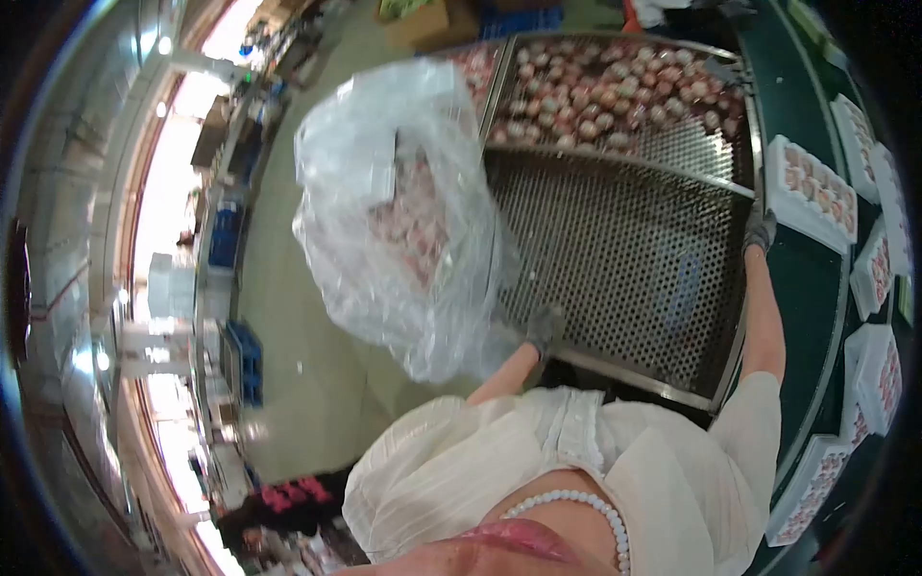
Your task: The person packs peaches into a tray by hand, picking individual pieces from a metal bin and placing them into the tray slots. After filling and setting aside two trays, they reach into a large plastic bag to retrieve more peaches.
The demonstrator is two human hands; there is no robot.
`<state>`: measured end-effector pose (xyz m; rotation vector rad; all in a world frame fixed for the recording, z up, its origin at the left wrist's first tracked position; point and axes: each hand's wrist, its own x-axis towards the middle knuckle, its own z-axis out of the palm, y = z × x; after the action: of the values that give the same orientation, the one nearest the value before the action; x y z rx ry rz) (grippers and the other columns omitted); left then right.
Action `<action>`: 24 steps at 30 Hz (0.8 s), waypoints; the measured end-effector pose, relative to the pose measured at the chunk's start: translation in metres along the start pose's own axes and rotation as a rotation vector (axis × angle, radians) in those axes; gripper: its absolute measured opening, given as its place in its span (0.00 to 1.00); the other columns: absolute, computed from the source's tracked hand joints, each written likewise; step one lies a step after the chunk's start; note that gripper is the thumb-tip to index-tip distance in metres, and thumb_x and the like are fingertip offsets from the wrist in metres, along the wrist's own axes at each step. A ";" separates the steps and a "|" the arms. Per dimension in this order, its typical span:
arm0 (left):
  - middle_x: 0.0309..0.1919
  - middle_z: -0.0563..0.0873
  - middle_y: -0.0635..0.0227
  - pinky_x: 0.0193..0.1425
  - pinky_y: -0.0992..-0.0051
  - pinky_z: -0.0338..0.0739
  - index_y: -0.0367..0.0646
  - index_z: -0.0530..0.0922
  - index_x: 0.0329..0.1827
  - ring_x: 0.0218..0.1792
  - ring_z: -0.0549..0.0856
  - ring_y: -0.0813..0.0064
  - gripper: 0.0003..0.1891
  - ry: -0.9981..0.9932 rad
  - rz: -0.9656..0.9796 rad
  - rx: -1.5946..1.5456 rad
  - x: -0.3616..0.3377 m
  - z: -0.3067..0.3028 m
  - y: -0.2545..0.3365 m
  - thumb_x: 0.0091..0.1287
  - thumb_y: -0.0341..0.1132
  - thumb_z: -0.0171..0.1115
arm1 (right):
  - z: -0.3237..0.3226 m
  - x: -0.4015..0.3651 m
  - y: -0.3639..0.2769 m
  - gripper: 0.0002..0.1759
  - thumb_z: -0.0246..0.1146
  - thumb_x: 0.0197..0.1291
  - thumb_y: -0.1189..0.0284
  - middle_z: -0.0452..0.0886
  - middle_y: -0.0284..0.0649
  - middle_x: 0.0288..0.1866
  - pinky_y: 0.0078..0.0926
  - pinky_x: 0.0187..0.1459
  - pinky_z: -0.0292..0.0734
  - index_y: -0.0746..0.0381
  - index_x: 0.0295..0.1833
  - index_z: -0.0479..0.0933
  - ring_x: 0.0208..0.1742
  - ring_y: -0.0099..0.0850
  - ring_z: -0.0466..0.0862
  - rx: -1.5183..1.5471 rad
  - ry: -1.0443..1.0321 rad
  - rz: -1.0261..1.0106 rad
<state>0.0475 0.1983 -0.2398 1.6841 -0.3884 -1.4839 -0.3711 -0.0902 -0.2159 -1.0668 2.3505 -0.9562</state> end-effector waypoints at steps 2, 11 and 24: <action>0.38 0.76 0.71 0.40 0.77 0.69 0.41 0.70 0.43 0.39 0.74 0.76 0.10 0.059 0.015 -0.092 0.005 -0.001 0.006 0.60 0.31 0.45 | 0.034 -0.050 0.023 0.24 0.52 0.54 0.61 0.68 0.47 0.51 0.29 0.50 0.62 0.65 0.52 0.63 0.53 0.38 0.68 0.375 -0.299 0.009; 0.28 0.75 0.72 0.34 0.84 0.68 0.37 0.72 0.36 0.30 0.72 0.82 0.07 0.319 0.661 -0.179 0.097 -0.072 0.091 0.58 0.30 0.48 | 0.055 -0.258 0.012 0.09 0.49 0.54 0.67 0.69 0.35 0.21 0.23 0.19 0.63 0.60 0.34 0.68 0.15 0.25 0.65 0.046 -0.805 0.583; 0.41 0.75 0.62 0.41 0.69 0.67 0.47 0.69 0.47 0.40 0.73 0.68 0.22 0.640 0.595 -0.116 0.314 -0.379 0.256 0.49 0.43 0.59 | 0.090 -0.346 0.175 0.14 0.48 0.52 0.68 0.69 0.44 0.44 0.23 0.41 0.66 0.62 0.43 0.68 0.43 0.29 0.69 -0.875 -0.875 -0.078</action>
<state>0.5502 -0.0328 -0.2765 1.6513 -0.3899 -0.4924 -0.1872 0.2211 -0.3813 -1.4604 1.9033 0.5621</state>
